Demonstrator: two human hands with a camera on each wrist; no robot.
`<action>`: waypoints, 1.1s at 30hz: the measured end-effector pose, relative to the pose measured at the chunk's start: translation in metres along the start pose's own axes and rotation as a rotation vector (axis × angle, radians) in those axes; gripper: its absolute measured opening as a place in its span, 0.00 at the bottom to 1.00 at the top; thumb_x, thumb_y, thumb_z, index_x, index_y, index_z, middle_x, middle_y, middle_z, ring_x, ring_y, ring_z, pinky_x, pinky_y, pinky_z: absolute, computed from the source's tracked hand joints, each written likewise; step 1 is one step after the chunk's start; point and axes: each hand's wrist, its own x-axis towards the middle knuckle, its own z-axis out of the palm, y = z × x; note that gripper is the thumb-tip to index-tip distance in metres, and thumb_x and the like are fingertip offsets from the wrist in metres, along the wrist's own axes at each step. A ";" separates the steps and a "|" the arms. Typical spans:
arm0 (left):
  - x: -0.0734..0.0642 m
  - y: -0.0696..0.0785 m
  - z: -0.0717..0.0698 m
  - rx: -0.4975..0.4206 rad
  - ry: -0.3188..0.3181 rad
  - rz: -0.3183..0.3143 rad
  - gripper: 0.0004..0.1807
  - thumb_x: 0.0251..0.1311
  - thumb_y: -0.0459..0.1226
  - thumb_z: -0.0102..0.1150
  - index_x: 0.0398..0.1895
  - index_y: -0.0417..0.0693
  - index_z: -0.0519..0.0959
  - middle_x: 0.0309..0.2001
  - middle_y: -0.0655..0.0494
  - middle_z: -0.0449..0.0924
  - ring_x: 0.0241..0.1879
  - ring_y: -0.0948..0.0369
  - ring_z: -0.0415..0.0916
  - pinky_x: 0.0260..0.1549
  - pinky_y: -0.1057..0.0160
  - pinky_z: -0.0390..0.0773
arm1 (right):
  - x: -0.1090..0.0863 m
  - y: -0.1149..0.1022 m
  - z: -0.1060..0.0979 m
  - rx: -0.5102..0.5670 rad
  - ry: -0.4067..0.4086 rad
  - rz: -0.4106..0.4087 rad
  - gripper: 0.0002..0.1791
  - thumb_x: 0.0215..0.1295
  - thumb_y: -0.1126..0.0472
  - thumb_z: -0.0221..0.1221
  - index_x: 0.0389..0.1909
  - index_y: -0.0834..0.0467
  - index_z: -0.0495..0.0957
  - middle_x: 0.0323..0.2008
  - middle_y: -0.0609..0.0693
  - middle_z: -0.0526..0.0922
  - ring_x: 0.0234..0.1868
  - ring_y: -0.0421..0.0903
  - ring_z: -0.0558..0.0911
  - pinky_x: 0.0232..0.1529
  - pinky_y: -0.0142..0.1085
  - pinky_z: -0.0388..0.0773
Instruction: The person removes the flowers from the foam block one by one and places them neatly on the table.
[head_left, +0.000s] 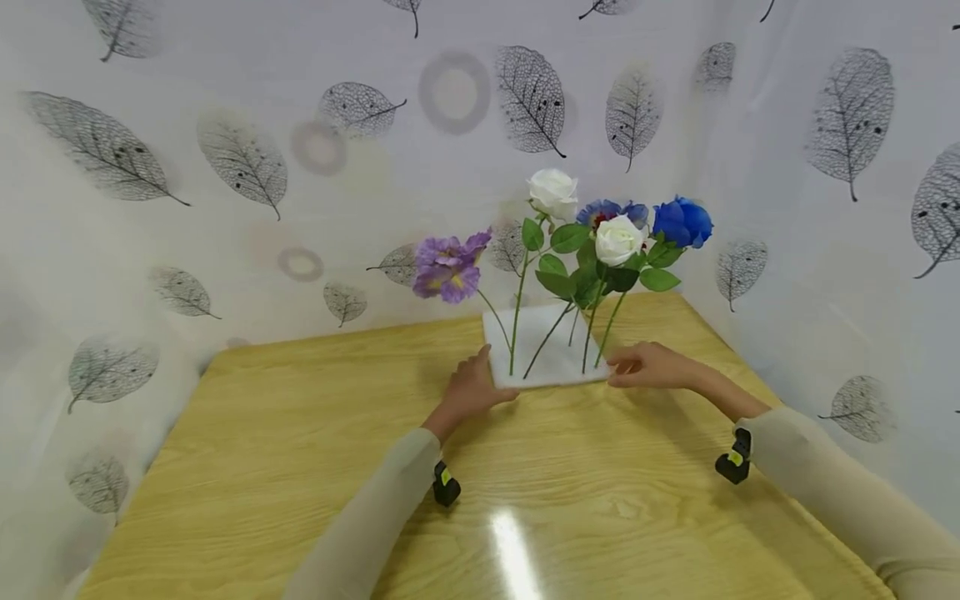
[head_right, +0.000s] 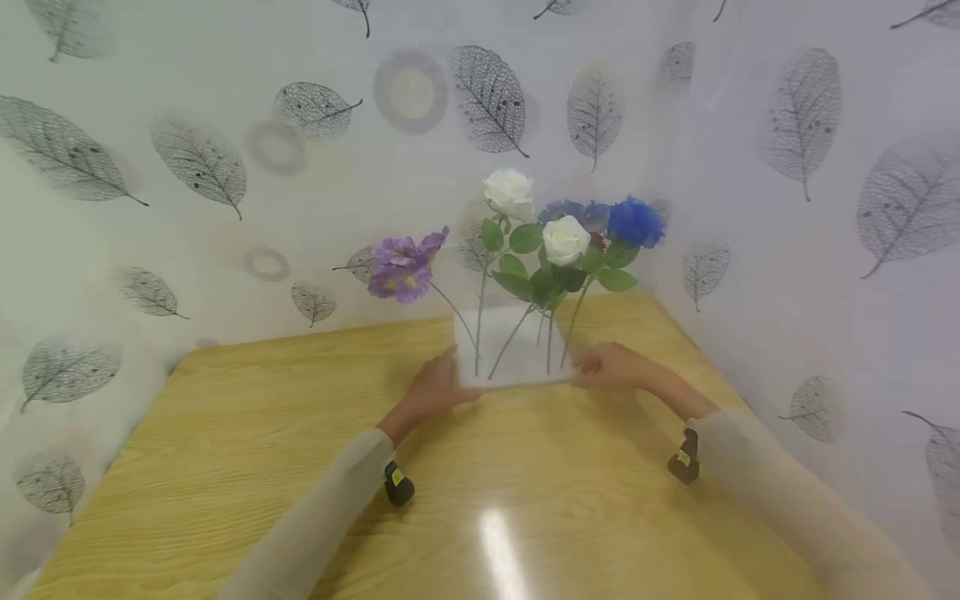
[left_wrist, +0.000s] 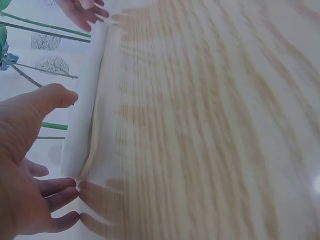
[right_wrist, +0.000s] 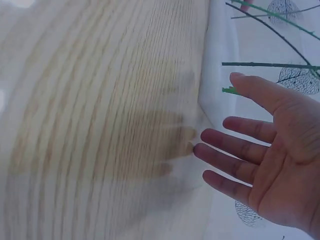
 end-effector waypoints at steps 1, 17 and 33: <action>0.002 0.000 0.000 0.004 0.012 -0.004 0.58 0.54 0.56 0.73 0.81 0.42 0.52 0.72 0.34 0.66 0.70 0.36 0.64 0.69 0.37 0.66 | 0.004 0.005 0.000 -0.006 0.019 0.016 0.33 0.72 0.51 0.62 0.66 0.73 0.72 0.55 0.67 0.84 0.54 0.61 0.84 0.52 0.49 0.85; 0.004 -0.009 -0.008 0.037 0.028 -0.034 0.31 0.52 0.53 0.76 0.45 0.40 0.72 0.42 0.45 0.74 0.42 0.50 0.71 0.43 0.52 0.74 | 0.063 0.011 0.024 0.109 0.150 0.158 0.49 0.55 0.54 0.76 0.69 0.77 0.64 0.27 0.49 0.78 0.25 0.40 0.66 0.28 0.32 0.66; -0.027 -0.065 -0.062 -0.060 -0.005 -0.059 0.29 0.53 0.46 0.77 0.37 0.33 0.70 0.32 0.50 0.62 0.34 0.57 0.58 0.34 0.59 0.61 | 0.114 -0.031 0.064 0.168 0.160 0.104 0.49 0.53 0.54 0.77 0.70 0.74 0.67 0.53 0.65 0.82 0.51 0.56 0.82 0.52 0.47 0.82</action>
